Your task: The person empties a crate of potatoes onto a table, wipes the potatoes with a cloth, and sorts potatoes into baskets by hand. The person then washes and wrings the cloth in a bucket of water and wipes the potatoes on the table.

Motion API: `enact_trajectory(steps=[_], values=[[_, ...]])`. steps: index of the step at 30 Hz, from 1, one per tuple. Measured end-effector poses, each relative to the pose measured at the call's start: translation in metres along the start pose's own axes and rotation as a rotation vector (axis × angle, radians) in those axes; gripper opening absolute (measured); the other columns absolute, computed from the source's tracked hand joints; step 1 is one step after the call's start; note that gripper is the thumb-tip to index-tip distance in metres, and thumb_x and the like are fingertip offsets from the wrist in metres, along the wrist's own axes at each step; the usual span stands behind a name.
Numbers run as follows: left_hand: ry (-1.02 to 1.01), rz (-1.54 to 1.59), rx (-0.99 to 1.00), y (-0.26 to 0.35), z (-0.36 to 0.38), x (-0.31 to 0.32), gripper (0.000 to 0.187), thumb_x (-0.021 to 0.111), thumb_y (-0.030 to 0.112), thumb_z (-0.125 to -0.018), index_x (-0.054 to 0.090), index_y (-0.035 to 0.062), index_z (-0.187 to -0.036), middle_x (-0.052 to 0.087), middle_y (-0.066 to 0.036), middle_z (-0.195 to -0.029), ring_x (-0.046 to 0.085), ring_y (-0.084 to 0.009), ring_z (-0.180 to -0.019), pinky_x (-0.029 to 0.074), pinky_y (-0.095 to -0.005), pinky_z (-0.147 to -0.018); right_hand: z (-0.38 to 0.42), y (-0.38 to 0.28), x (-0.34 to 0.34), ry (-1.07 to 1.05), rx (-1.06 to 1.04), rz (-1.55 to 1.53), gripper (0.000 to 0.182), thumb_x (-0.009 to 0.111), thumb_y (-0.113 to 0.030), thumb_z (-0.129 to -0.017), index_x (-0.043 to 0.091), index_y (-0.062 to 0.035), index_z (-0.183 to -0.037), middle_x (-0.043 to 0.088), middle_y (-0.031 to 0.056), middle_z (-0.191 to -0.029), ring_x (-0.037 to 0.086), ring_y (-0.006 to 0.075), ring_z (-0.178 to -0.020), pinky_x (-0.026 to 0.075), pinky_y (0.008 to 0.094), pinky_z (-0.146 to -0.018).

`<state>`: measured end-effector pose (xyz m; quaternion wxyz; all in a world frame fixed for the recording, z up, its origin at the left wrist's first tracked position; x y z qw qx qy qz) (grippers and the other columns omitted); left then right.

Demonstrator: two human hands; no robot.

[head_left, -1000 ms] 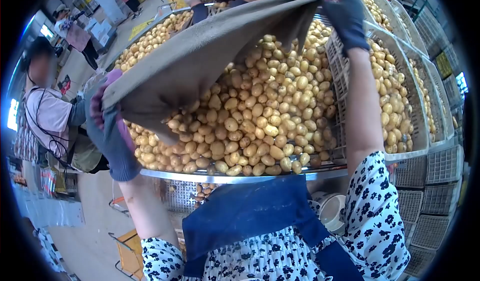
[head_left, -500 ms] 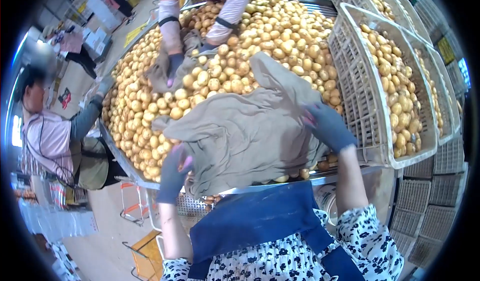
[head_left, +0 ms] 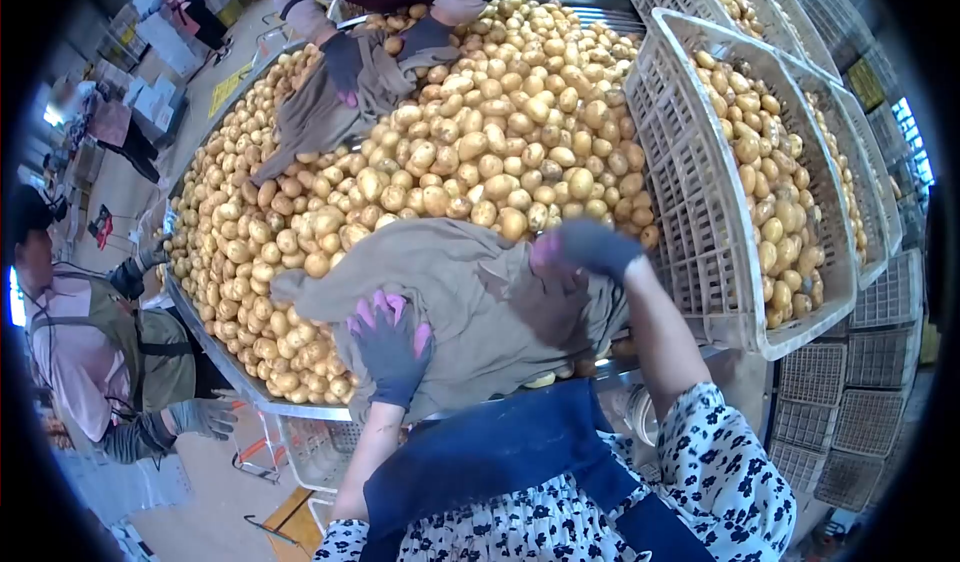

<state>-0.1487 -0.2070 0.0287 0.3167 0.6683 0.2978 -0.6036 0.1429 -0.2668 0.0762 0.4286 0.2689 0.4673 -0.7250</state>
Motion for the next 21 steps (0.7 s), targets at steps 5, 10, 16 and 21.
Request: enact_trajectory(steps=[5,10,16,21], values=[[0.097,0.025,0.052,-0.004,0.000,0.006,0.059,0.050,0.039,-0.084,0.038,0.0052,-0.131,0.027,-0.017,-0.142,0.019,-0.0423,-0.131,0.009,-0.0581,-0.106,-0.065,0.066,-0.042,0.568,0.156,0.280,0.014,0.046,-0.016,-0.085,0.058,-0.0092,-0.089,0.063,0.0080,-0.092,0.061,0.0264,-0.089,0.047,0.0409,-0.075],[0.101,0.048,0.033,-0.002,-0.001,0.001,0.059,0.050,0.040,-0.085,0.038,0.0063,-0.131,0.027,-0.015,-0.143,0.018,-0.0413,-0.132,0.010,-0.0582,-0.106,-0.086,0.077,-0.029,0.543,0.167,0.403,0.023,0.048,-0.008,-0.078,0.053,-0.0079,-0.100,0.059,0.0137,-0.094,0.060,0.0319,-0.085,0.047,0.0446,-0.072],[0.121,0.074,0.049,-0.004,0.001,-0.003,0.058,0.048,0.041,-0.086,0.039,0.0066,-0.131,0.026,-0.016,-0.143,0.019,-0.0411,-0.132,0.011,-0.0581,-0.106,-0.075,0.050,-0.035,0.362,0.263,0.334,0.029,0.051,-0.014,-0.081,0.050,-0.0114,-0.110,0.059,0.0140,-0.098,0.059,0.0306,-0.096,0.048,0.0424,-0.076],[0.168,0.090,0.033,-0.005,-0.003,-0.017,0.049,0.053,0.037,-0.085,0.048,0.0069,-0.123,0.038,-0.015,-0.134,0.033,-0.0381,-0.124,0.020,-0.0549,-0.103,-0.048,0.046,-0.030,0.635,-0.016,-0.796,0.039,0.058,-0.023,-0.084,0.046,-0.0087,-0.118,0.058,0.0083,-0.094,0.061,0.0244,-0.089,0.049,0.0383,-0.076]])
Point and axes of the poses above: each hand's wrist, its own z-axis away from the middle knuckle, its own x-axis out of the palm, y = z × x, the point moved 6 cm from there along -z, towards the middle knuckle
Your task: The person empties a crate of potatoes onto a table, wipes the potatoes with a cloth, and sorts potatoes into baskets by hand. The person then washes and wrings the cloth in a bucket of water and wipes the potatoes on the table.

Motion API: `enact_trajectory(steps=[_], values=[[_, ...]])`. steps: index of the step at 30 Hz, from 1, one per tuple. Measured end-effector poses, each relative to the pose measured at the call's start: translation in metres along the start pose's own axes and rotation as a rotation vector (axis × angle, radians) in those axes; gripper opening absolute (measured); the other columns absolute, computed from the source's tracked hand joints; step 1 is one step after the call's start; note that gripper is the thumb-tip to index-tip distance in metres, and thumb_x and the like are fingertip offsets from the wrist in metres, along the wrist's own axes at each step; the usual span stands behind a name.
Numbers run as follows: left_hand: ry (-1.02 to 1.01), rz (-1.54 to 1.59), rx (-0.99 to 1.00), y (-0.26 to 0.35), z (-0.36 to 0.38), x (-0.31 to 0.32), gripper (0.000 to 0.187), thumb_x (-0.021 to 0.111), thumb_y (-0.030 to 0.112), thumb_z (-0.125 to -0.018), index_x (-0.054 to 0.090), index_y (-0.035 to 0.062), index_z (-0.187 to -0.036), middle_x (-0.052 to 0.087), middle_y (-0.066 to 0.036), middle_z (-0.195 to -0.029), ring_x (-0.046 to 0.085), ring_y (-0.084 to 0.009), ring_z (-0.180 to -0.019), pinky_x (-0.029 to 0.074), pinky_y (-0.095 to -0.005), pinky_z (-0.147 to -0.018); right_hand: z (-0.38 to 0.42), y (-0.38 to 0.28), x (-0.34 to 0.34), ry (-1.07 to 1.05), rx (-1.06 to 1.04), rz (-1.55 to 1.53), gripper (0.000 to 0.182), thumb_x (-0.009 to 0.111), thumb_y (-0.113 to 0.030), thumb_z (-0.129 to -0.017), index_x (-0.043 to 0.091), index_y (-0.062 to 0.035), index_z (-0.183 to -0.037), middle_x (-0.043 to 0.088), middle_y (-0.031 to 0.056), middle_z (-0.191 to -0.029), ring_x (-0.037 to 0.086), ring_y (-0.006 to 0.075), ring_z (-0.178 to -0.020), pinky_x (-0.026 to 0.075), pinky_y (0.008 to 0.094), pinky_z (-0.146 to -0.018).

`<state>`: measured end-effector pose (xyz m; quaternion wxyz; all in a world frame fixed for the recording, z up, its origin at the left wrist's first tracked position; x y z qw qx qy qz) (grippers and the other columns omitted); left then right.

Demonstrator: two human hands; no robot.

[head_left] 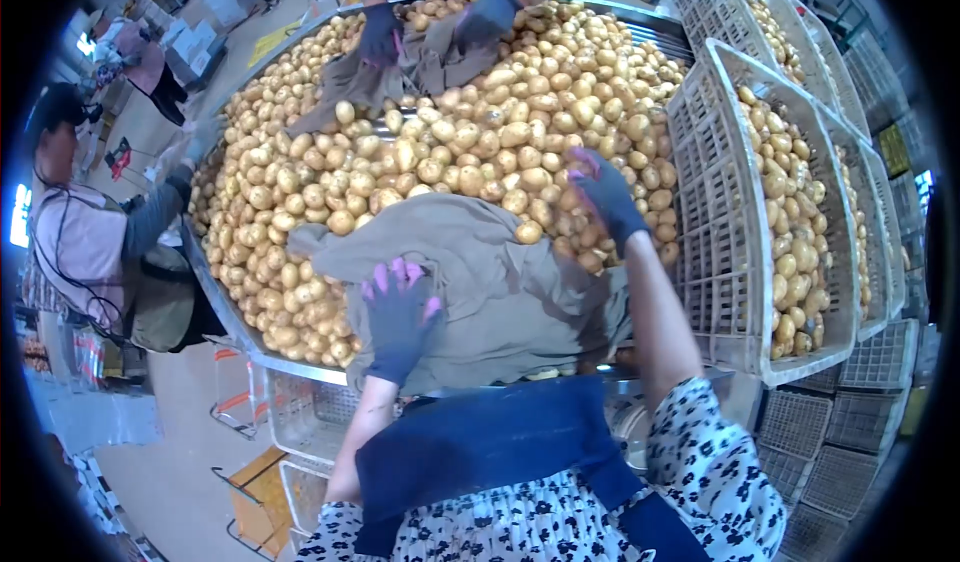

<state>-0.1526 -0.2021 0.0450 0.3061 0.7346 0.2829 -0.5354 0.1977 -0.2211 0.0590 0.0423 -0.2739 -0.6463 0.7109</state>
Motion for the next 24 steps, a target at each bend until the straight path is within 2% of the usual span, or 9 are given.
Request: enact_trajectory(steps=[5,6,8,12,16,17,19,21,24], values=[[0.011,0.559,-0.014,0.006,-0.022,-0.038,0.035,0.055,0.016,-0.085,0.053,0.0035,-0.118,0.052,-0.015,-0.120,0.045,-0.0260,-0.116,0.028,-0.0373,-0.102,0.059,-0.059,0.074,-0.172,0.256,-1.166,0.036,0.050,-0.029,-0.092,0.043,-0.0092,-0.121,0.055,0.0112,-0.112,0.059,0.0270,-0.093,0.050,0.0341,-0.082],[0.012,0.544,-0.035,0.013,-0.024,-0.036,0.035,0.055,0.016,-0.085,0.053,0.0035,-0.118,0.052,-0.015,-0.120,0.045,-0.0260,-0.116,0.028,-0.0373,-0.102,0.067,-0.060,0.085,-0.194,0.267,-1.175,0.036,0.050,-0.029,-0.092,0.043,-0.0092,-0.121,0.055,0.0112,-0.112,0.059,0.0270,-0.093,0.050,0.0341,-0.082],[-0.012,1.232,-0.221,0.021,-0.020,-0.024,0.043,0.055,0.018,-0.087,0.047,0.0016,-0.125,0.047,-0.016,-0.127,0.041,-0.0273,-0.122,0.028,-0.0365,-0.103,0.083,-0.060,0.115,-0.331,0.404,-1.218,0.034,0.047,-0.028,-0.094,0.043,-0.0066,-0.120,0.055,0.0125,-0.113,0.057,0.0274,-0.097,0.048,0.0365,-0.086],[0.165,1.086,-0.145,0.030,-0.013,-0.036,0.050,0.056,0.019,-0.088,0.039,0.0003,-0.131,0.042,-0.015,-0.133,0.036,-0.0253,-0.127,0.027,-0.0344,-0.104,0.109,-0.042,0.172,-0.482,0.502,-1.191,0.028,0.047,-0.029,-0.094,0.047,-0.0112,-0.115,0.055,0.0085,-0.108,0.057,0.0226,-0.098,0.048,0.0372,-0.084],[0.055,1.280,-0.231,0.016,0.005,-0.018,0.060,0.060,0.011,-0.086,0.030,-0.0020,-0.136,0.036,-0.012,-0.138,0.034,-0.0167,-0.126,0.025,-0.0290,-0.105,0.132,-0.058,0.195,-0.433,0.558,-1.049,0.026,0.046,-0.028,-0.095,0.047,-0.0121,-0.115,0.053,0.0028,-0.107,0.053,0.0162,-0.098,0.045,0.0322,-0.084],[0.031,1.324,-0.267,0.012,0.008,-0.018,0.058,0.061,0.013,-0.085,0.034,-0.0020,-0.134,0.041,-0.012,-0.134,0.038,-0.0172,-0.123,0.029,-0.0289,-0.102,0.135,-0.063,0.197,-0.458,0.572,-0.986,0.029,0.044,-0.026,-0.096,0.043,-0.0111,-0.121,0.053,-0.0005,-0.094,0.054,0.0110,-0.084,0.045,0.0261,-0.076],[0.020,1.370,-0.315,0.005,0.012,-0.023,0.056,0.062,0.014,-0.084,0.037,-0.0020,-0.132,0.045,-0.013,-0.130,0.042,-0.0178,-0.119,0.032,-0.0288,-0.100,0.137,-0.072,0.198,-0.510,0.521,-0.933,0.031,0.044,-0.026,-0.096,0.043,-0.0106,-0.122,0.052,-0.0007,-0.096,0.054,0.0102,-0.084,0.044,0.0245,-0.073],[0.072,0.815,-0.203,0.003,0.015,-0.042,0.062,0.065,0.032,-0.081,0.043,0.0004,-0.128,0.056,-0.014,-0.104,0.057,-0.0214,-0.088,0.046,-0.0308,-0.075,0.140,-0.084,0.197,-0.554,0.468,-0.885,0.032,0.044,-0.027,-0.096,0.043,-0.0101,-0.123,0.052,-0.0008,-0.097,0.053,0.0095,-0.084,0.043,0.0228,-0.071],[-0.017,0.858,-0.315,0.001,0.021,-0.048,0.059,0.063,0.036,-0.081,0.046,0.0033,-0.126,0.057,-0.012,-0.090,0.057,-0.0198,-0.074,0.045,-0.0319,-0.064,0.144,-0.094,0.194,-0.590,0.431,-0.782,0.034,0.046,-0.026,-0.095,0.044,-0.0089,-0.124,0.053,0.0010,-0.101,0.053,0.0091,-0.086,0.043,0.0218,-0.071]])
Point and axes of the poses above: each hand's wrist, its own z-axis away from the middle knuckle, its own x-axis out of the palm, y = z × x, the point moved 6 cm from there along -z, towards the middle knuckle
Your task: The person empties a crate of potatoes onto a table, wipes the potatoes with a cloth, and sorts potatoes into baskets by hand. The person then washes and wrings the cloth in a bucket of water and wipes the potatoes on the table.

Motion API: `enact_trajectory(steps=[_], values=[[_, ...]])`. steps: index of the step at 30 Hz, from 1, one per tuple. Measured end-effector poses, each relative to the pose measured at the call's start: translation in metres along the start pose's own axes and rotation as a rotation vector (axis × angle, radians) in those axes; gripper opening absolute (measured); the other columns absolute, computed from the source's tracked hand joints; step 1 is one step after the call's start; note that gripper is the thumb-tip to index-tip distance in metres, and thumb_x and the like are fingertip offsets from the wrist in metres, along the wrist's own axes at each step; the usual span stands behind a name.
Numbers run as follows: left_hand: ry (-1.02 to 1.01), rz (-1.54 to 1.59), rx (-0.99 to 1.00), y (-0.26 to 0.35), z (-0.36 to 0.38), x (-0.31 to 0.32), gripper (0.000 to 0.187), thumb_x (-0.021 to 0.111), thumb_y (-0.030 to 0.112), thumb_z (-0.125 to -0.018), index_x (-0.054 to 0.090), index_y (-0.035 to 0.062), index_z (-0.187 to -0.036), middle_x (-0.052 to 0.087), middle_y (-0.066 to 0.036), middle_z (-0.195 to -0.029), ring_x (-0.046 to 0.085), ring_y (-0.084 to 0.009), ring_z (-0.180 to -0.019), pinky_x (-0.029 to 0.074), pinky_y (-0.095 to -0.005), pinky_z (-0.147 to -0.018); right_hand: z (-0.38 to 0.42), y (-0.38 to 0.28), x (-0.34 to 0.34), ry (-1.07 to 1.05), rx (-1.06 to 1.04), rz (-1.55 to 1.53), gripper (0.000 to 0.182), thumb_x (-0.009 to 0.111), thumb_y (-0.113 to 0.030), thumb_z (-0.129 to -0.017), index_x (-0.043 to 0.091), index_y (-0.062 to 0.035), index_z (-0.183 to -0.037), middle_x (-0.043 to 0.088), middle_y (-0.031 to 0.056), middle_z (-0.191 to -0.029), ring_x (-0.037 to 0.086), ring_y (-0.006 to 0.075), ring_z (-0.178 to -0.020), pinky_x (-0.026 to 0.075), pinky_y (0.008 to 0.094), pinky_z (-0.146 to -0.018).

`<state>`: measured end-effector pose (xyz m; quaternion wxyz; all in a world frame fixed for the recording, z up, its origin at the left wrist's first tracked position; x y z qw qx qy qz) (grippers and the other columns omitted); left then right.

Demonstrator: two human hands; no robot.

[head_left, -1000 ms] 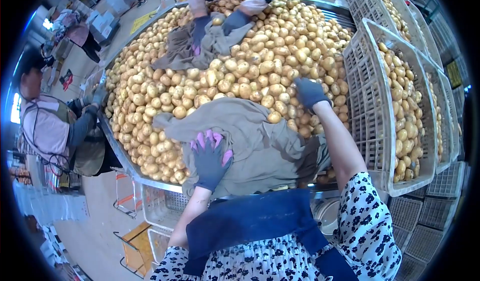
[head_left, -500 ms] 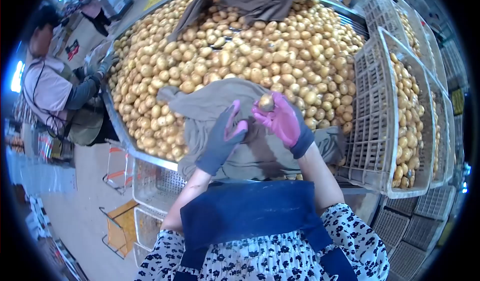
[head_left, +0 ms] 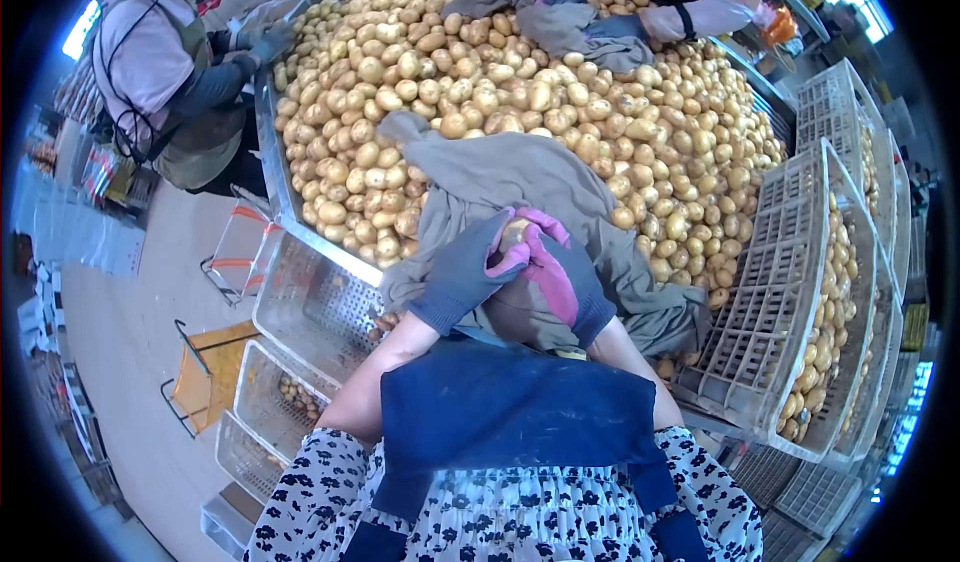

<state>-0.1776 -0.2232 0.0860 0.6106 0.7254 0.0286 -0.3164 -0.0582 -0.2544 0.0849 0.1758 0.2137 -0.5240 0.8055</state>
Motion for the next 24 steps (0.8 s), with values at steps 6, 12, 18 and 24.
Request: enact_trajectory(steps=[6,12,18,24], values=[[-0.140,-0.049,-0.119,-0.002,0.012,0.009,0.048,0.056,0.033,-0.084,0.045,0.0076,-0.123,0.055,-0.013,-0.069,0.055,-0.0191,-0.063,0.044,-0.0330,-0.061,0.006,-0.007,-0.002,-0.015,-0.120,0.370,0.036,0.053,-0.014,-0.090,0.047,-0.0002,-0.123,0.056,0.0056,-0.110,0.053,0.0117,-0.099,0.044,0.0250,-0.084],[-0.142,0.193,-0.038,-0.009,0.019,0.018,0.040,0.045,0.022,-0.090,0.040,0.0058,-0.126,0.054,-0.002,-0.069,0.054,-0.0140,-0.061,0.044,-0.0282,-0.057,0.013,0.003,-0.009,-0.056,0.021,0.275,0.043,0.054,-0.014,-0.089,0.044,0.0018,-0.127,0.055,0.0081,-0.116,0.054,0.0147,-0.102,0.044,0.0263,-0.087],[-0.262,0.599,-0.281,-0.014,0.029,0.013,0.043,0.048,0.019,-0.090,0.037,0.0042,-0.129,0.056,-0.008,-0.076,0.054,-0.0101,-0.060,0.044,-0.0242,-0.055,0.018,-0.009,0.008,-0.156,0.013,0.110,0.041,0.053,-0.014,-0.089,0.045,0.0020,-0.126,0.055,0.0099,-0.116,0.055,0.0167,-0.102,0.048,0.0299,-0.083],[-0.099,0.933,-0.258,0.001,0.026,0.014,0.046,0.052,0.023,-0.091,0.038,0.0050,-0.130,0.057,-0.004,-0.076,0.055,-0.0096,-0.064,0.046,-0.0215,-0.058,0.012,0.002,0.004,-0.080,-0.046,0.219,0.044,0.051,-0.024,-0.092,0.041,0.0006,-0.127,0.053,0.0079,-0.115,0.056,0.0163,-0.095,0.047,0.0279,-0.081]])
Point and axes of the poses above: each hand's wrist, its own z-axis away from the middle knuckle, its own x-axis out of the palm, y = z × x, the point moved 6 cm from there along -z, towards the middle knuckle
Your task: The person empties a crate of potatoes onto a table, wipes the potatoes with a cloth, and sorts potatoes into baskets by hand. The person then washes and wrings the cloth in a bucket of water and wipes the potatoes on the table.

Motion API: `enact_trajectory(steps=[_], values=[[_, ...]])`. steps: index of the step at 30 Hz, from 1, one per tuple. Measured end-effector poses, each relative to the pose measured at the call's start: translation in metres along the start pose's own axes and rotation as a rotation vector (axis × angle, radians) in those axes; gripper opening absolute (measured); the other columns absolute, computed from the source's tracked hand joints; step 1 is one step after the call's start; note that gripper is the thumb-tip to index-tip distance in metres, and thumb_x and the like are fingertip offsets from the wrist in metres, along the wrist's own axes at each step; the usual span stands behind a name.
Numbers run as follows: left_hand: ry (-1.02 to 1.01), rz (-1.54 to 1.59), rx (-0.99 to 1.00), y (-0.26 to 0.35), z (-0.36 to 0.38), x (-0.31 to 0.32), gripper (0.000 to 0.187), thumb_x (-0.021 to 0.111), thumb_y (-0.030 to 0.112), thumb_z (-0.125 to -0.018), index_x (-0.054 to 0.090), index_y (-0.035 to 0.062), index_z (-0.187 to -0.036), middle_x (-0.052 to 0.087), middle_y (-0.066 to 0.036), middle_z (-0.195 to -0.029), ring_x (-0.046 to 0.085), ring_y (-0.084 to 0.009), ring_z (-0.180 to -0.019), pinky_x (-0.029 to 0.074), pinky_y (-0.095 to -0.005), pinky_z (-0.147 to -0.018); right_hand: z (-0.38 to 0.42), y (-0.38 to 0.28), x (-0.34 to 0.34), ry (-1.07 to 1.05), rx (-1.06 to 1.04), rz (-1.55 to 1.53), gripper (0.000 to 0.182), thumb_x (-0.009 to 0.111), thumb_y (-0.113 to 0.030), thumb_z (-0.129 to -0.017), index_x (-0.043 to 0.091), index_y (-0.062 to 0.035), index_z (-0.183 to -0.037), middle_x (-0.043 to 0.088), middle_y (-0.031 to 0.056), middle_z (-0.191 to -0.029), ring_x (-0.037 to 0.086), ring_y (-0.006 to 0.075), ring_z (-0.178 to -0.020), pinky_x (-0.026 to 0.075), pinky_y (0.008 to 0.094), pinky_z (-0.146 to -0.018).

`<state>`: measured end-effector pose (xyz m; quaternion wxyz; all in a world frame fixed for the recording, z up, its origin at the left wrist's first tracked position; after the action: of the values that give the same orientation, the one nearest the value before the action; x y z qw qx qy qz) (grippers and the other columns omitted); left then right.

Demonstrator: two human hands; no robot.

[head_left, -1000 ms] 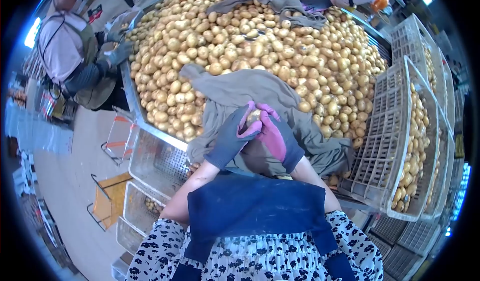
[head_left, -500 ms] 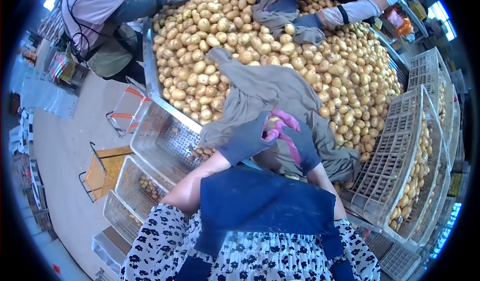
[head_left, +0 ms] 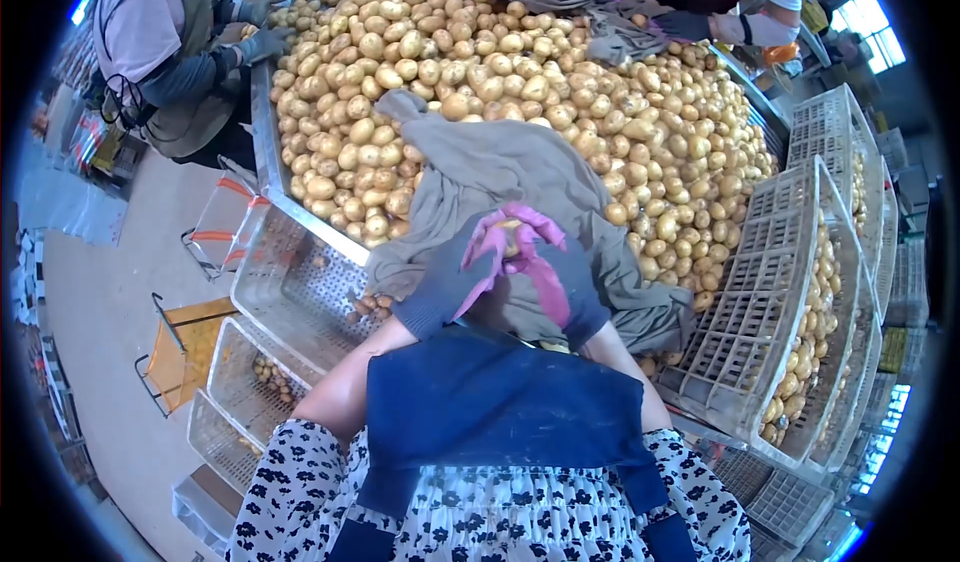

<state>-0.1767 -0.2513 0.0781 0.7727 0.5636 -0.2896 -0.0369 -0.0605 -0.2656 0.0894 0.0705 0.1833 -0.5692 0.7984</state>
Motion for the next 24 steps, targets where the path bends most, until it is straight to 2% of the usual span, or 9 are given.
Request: enact_trajectory(steps=[2,4,7,10,12,15,17,20,24], values=[[0.051,-0.108,0.068,0.000,-0.002,0.003,0.047,0.053,0.026,-0.090,0.039,0.0050,-0.129,0.058,-0.004,-0.076,0.056,-0.0099,-0.065,0.047,-0.0225,-0.060,0.002,0.002,0.004,-0.028,-0.087,-0.046,0.045,0.051,-0.021,-0.091,0.039,0.0001,-0.129,0.051,0.0076,-0.118,0.053,0.0151,-0.100,0.046,0.0264,-0.082],[0.145,-0.547,0.091,-0.001,-0.003,-0.009,0.048,0.056,0.033,-0.088,0.043,0.0063,-0.126,0.062,-0.009,-0.080,0.062,-0.0164,-0.070,0.049,-0.0280,-0.064,0.005,0.012,0.003,0.009,-0.022,-0.102,0.040,0.051,-0.015,-0.091,0.041,-0.0037,-0.128,0.050,0.0088,-0.120,0.053,0.0164,-0.102,0.045,0.0313,-0.086],[0.141,-0.785,0.118,0.014,0.005,-0.004,0.050,0.057,0.038,-0.084,0.047,0.0077,-0.123,0.063,-0.015,-0.085,0.064,-0.0258,-0.076,0.049,-0.0339,-0.065,0.005,0.008,0.005,-0.038,-0.208,0.232,0.042,0.053,-0.016,-0.090,0.040,-0.0039,-0.129,0.050,0.0093,-0.120,0.053,0.0184,-0.103,0.045,0.0332,-0.086],[0.185,-0.747,0.283,0.025,0.010,-0.003,0.051,0.059,0.038,-0.081,0.048,0.0083,-0.121,0.062,-0.019,-0.087,0.063,-0.0333,-0.080,0.048,-0.0364,-0.065,0.002,0.032,0.000,-0.086,-0.042,-0.420,0.042,0.053,-0.021,-0.091,0.040,-0.0039,-0.126,0.050,0.0087,-0.117,0.052,0.0196,-0.106,0.046,0.0348,-0.087],[0.224,-0.778,0.294,0.019,0.011,-0.007,0.046,0.058,0.033,-0.081,0.049,0.0079,-0.119,0.061,-0.020,-0.086,0.062,-0.0356,-0.080,0.048,-0.0379,-0.064,0.013,0.004,0.022,0.017,0.054,-0.406,0.040,0.050,-0.026,-0.093,0.041,-0.0037,-0.124,0.050,0.0076,-0.115,0.053,0.0186,-0.104,0.049,0.0324,-0.083],[0.289,-0.656,0.563,0.033,0.017,0.001,0.039,0.054,0.029,-0.086,0.050,0.0063,-0.117,0.062,-0.014,-0.081,0.062,-0.0270,-0.066,0.047,-0.0336,-0.057,0.017,-0.010,0.029,0.021,-0.007,-0.414,0.038,0.048,-0.028,-0.093,0.043,-0.0033,-0.122,0.051,0.0083,-0.115,0.054,0.0160,-0.103,0.051,0.0272,-0.077],[0.284,-0.209,0.214,0.024,0.015,-0.003,0.033,0.049,0.025,-0.091,0.050,0.0047,-0.117,0.058,-0.004,-0.076,0.053,-0.0122,-0.056,0.042,-0.0248,-0.051,0.016,-0.021,0.030,0.040,-0.068,-0.323,0.038,0.049,-0.027,-0.093,0.043,-0.0019,-0.122,0.051,0.0083,-0.116,0.054,0.0156,-0.102,0.051,0.0276,-0.077],[0.190,0.146,-0.028,0.015,0.002,-0.006,0.034,0.046,0.026,-0.094,0.050,0.0035,-0.118,0.050,0.004,-0.074,0.043,-0.0030,-0.056,0.036,-0.0178,-0.050,0.010,-0.027,0.021,0.088,-0.140,-0.139,0.040,0.048,-0.024,-0.094,0.043,0.0009,-0.125,0.051,0.0087,-0.119,0.053,0.0148,-0.103,0.049,0.0282,-0.081],[0.205,-0.039,0.076,0.019,-0.003,-0.007,0.038,0.052,0.030,-0.091,0.050,0.0059,-0.120,0.048,0.001,-0.068,0.045,-0.0076,-0.054,0.038,-0.0206,-0.051,0.008,-0.019,0.005,0.176,-0.123,-0.018,0.047,0.046,-0.019,-0.094,0.035,0.0044,-0.133,0.049,0.0096,-0.124,0.048,0.0120,-0.106,0.042,0.0265,-0.089]])
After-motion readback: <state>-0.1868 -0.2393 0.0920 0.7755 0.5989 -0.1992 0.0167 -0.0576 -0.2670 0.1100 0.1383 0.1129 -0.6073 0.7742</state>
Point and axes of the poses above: each hand's wrist, its own z-axis away from the middle knuckle, its own x-axis out of the palm, y = z × x, the point moved 6 cm from there along -z, towards the middle knuckle
